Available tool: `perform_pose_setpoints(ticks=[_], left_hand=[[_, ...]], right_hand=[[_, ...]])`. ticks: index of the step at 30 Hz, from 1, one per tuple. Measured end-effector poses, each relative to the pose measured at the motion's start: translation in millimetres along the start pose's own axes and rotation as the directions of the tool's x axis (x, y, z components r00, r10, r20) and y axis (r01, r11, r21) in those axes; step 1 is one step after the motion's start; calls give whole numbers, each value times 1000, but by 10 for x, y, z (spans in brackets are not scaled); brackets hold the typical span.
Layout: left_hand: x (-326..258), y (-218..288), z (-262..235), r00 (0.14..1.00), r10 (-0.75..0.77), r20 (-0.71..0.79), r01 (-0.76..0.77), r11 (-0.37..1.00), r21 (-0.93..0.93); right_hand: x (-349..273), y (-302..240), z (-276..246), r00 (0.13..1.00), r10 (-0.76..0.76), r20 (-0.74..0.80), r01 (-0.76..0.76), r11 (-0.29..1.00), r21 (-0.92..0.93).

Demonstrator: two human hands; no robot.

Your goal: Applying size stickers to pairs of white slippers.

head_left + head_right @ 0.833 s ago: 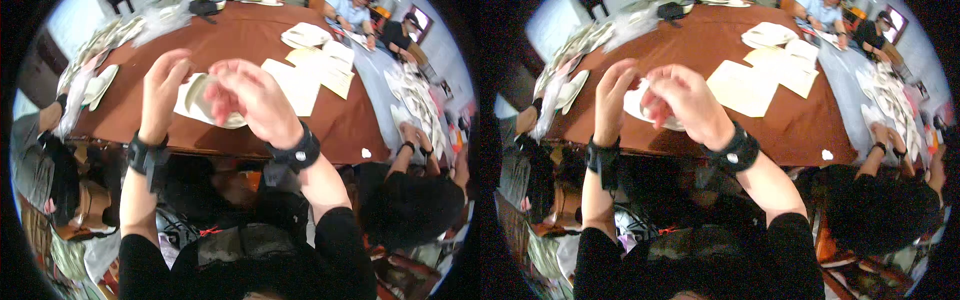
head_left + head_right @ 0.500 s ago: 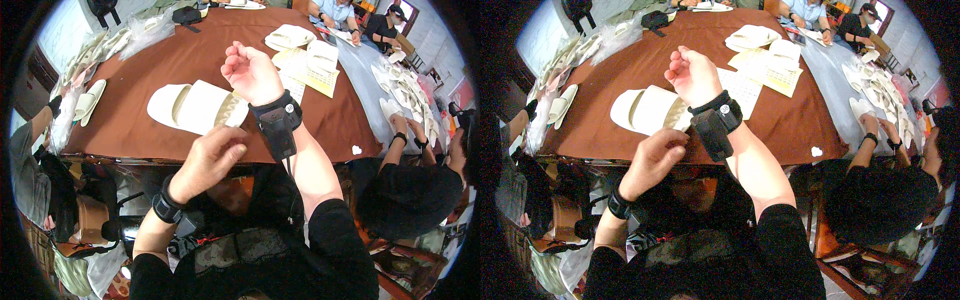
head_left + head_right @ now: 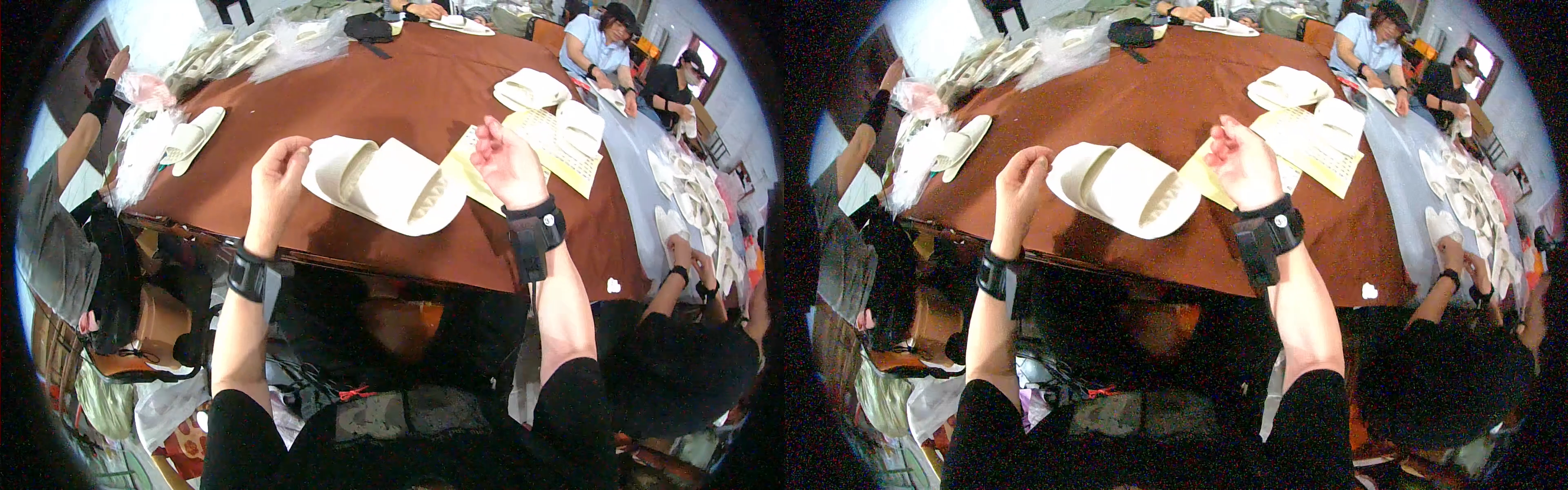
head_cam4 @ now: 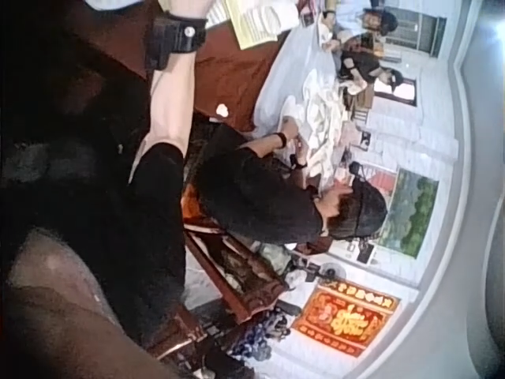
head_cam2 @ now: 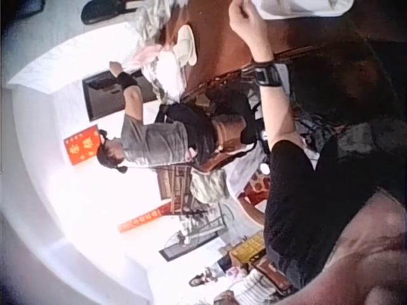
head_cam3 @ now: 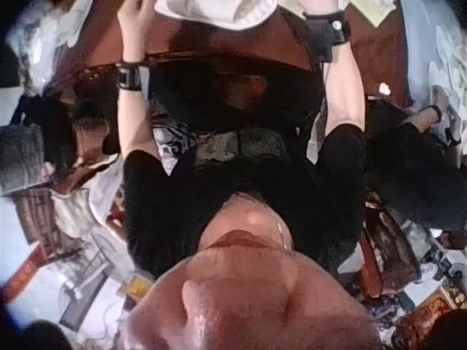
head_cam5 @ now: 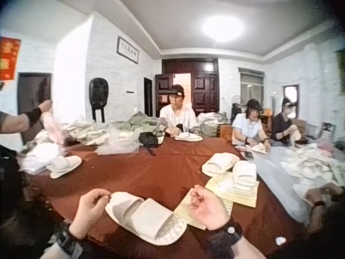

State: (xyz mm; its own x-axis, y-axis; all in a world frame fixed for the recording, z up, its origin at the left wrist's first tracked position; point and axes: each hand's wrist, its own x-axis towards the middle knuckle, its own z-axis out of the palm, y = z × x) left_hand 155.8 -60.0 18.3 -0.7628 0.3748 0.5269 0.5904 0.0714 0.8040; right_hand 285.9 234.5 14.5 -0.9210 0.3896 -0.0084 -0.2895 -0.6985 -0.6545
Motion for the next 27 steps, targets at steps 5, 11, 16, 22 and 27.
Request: perform_pose_setpoints(ticks=[5, 11, 16, 22, 27], left_hand=[[183, -589, -169, 997, -62, -55, 76, 952, 296], [99, -801, -100, 992, -116, -46, 123, 971, 204], [60, -738, -116, 990, -140, -10, 139, 974, 181], [32, -682, -147, 983, -182, -12, 183, 977, 112], [11, -671, -158, 986, -163, 33, 163, 987, -4]], right_hand=[[-64, 143, -132, 999, -43, 21, 47, 934, -355], [-107, 308, -107, 986, 52, 158, 58, 779, -624], [-172, 364, 3, 960, 11, 279, 221, 579, -785], [-249, 365, 155, 921, 160, 355, 147, 702, -697], [-282, 367, 196, 894, 184, 409, 130, 767, -629]])
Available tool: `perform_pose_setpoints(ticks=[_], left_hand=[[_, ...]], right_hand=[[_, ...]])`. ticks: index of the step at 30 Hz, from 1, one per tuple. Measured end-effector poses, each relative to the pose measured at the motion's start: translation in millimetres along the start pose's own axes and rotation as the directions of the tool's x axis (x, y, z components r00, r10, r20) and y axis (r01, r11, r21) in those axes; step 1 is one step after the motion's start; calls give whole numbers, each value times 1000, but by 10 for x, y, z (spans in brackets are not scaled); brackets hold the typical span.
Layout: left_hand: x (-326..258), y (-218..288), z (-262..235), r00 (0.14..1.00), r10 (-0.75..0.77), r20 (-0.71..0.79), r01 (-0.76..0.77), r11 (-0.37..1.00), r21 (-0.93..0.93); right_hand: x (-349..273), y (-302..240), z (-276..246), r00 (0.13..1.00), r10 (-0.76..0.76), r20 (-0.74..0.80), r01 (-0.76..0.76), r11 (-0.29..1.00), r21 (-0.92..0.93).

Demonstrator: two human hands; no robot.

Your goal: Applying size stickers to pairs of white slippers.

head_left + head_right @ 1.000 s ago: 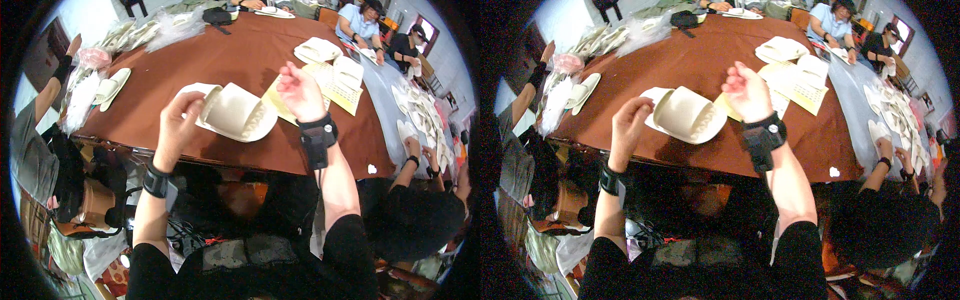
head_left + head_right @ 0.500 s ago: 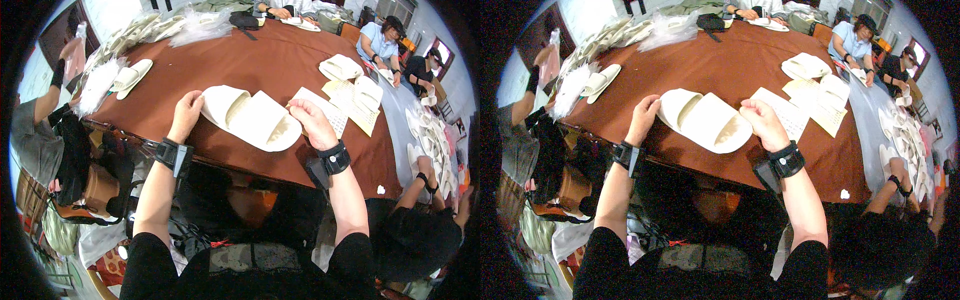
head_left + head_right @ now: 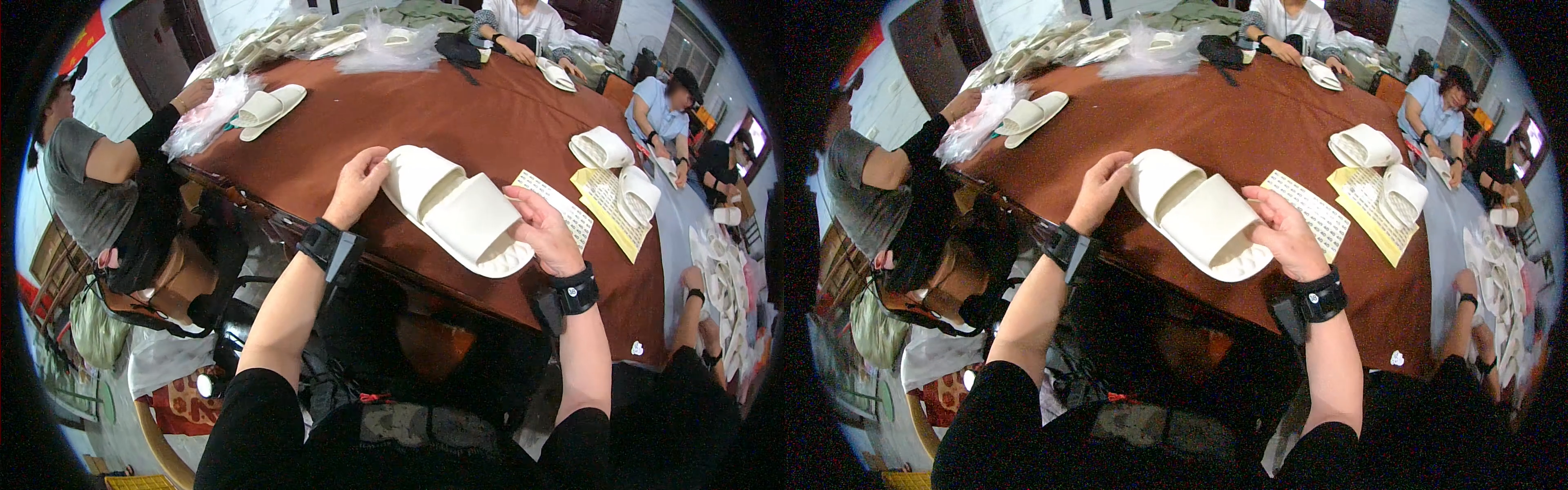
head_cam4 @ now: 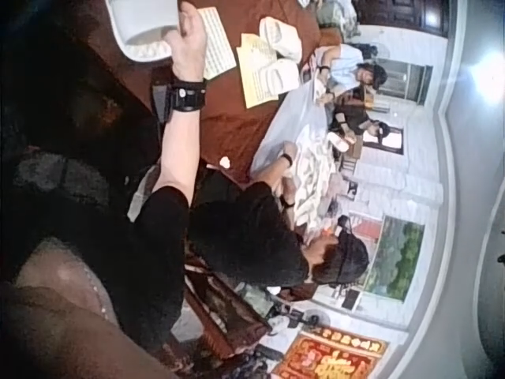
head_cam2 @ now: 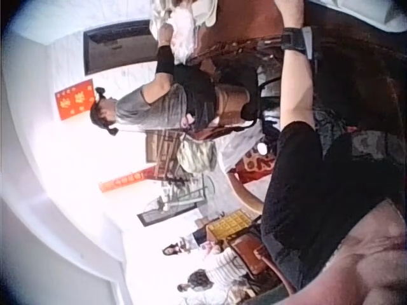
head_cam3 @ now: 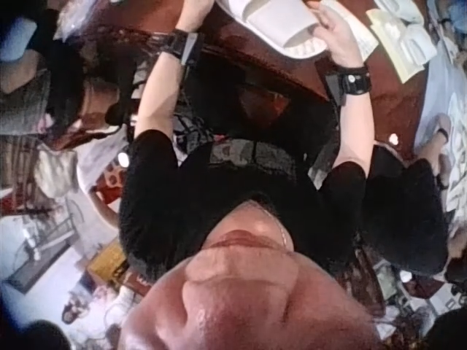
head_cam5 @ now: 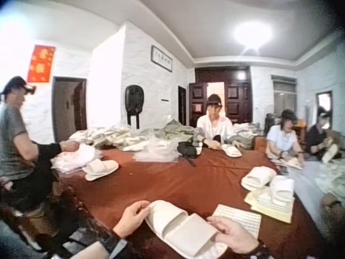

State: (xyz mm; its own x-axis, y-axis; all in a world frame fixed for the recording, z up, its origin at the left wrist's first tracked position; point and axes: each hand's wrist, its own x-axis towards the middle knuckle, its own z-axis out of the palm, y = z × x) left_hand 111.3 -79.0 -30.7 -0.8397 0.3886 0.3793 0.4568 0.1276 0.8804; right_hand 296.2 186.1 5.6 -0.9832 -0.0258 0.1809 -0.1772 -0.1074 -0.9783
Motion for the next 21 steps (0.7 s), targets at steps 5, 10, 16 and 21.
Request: perform_pose_setpoints(ticks=[5, 10, 16, 21], left_hand=[[-5, -8, 17, 997, 1, -74, -14, 983, -184], [-12, 4, 22, 997, -57, -52, 40, 957, -289], [-27, 16, 6, 999, -37, -1, 35, 950, -311], [-75, 80, -4, 1000, 4, -13, -8, 946, -324]], right_hand=[[8, 10, -12, 999, -15, -49, 16, 1000, 21], [11, 0, 5, 993, -30, -117, 35, 999, 38], [-1, -14, -14, 996, -49, -69, 49, 999, -4], [8, 14, -21, 999, -47, -20, 47, 999, -1]])
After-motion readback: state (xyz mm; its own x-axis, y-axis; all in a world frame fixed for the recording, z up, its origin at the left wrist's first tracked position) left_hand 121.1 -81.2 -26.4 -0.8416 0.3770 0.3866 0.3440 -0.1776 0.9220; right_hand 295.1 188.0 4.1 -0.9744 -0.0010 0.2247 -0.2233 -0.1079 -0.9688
